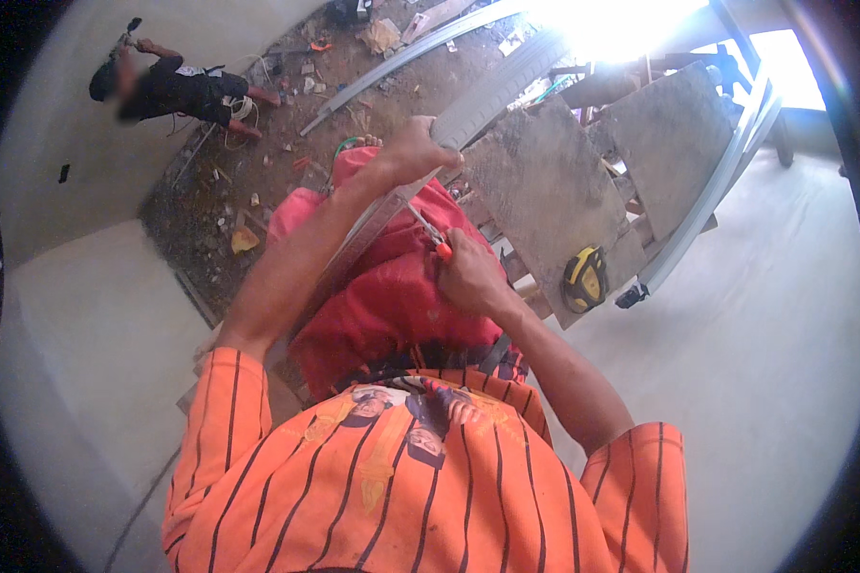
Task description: The person sits on a scaffold and uses tin snips to cut a long metal profile into shorter pieces. They repeatedly position the snips, cut, and separate the pieces while holding the profile against their lap.
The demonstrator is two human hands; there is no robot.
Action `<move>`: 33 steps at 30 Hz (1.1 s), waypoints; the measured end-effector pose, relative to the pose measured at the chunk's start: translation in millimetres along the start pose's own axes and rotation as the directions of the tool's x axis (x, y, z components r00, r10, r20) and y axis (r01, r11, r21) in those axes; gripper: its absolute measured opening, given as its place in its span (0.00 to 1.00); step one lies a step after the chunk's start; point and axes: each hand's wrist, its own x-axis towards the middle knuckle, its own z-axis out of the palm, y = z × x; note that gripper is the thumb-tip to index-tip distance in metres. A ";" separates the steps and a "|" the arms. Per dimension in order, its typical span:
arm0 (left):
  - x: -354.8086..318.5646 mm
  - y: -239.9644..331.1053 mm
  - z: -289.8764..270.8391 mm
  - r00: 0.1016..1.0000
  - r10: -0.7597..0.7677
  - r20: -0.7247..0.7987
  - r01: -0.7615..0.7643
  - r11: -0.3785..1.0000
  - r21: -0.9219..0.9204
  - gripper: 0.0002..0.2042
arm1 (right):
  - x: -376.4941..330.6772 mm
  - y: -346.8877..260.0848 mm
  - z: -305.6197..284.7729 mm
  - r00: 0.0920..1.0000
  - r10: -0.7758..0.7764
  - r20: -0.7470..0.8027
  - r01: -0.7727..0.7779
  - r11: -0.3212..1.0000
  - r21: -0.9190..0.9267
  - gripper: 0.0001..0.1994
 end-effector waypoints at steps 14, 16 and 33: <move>-4.9 5.4 0.1 0.997 -0.048 -0.063 0.057 0.988 0.145 0.25 | 10.2 7.8 -3.5 0.998 -0.048 0.036 0.049 0.998 -0.031 0.10; -1.5 3.3 0.2 0.995 -0.057 -0.077 0.067 0.988 0.141 0.26 | 15.5 8.6 -6.0 0.997 -0.039 0.065 0.043 0.998 -0.052 0.11; -22.1 32.3 6.5 0.984 -0.032 -0.175 0.092 0.933 0.348 0.23 | 13.5 17.8 -2.2 1.000 -0.023 -0.011 0.023 0.999 -0.049 0.12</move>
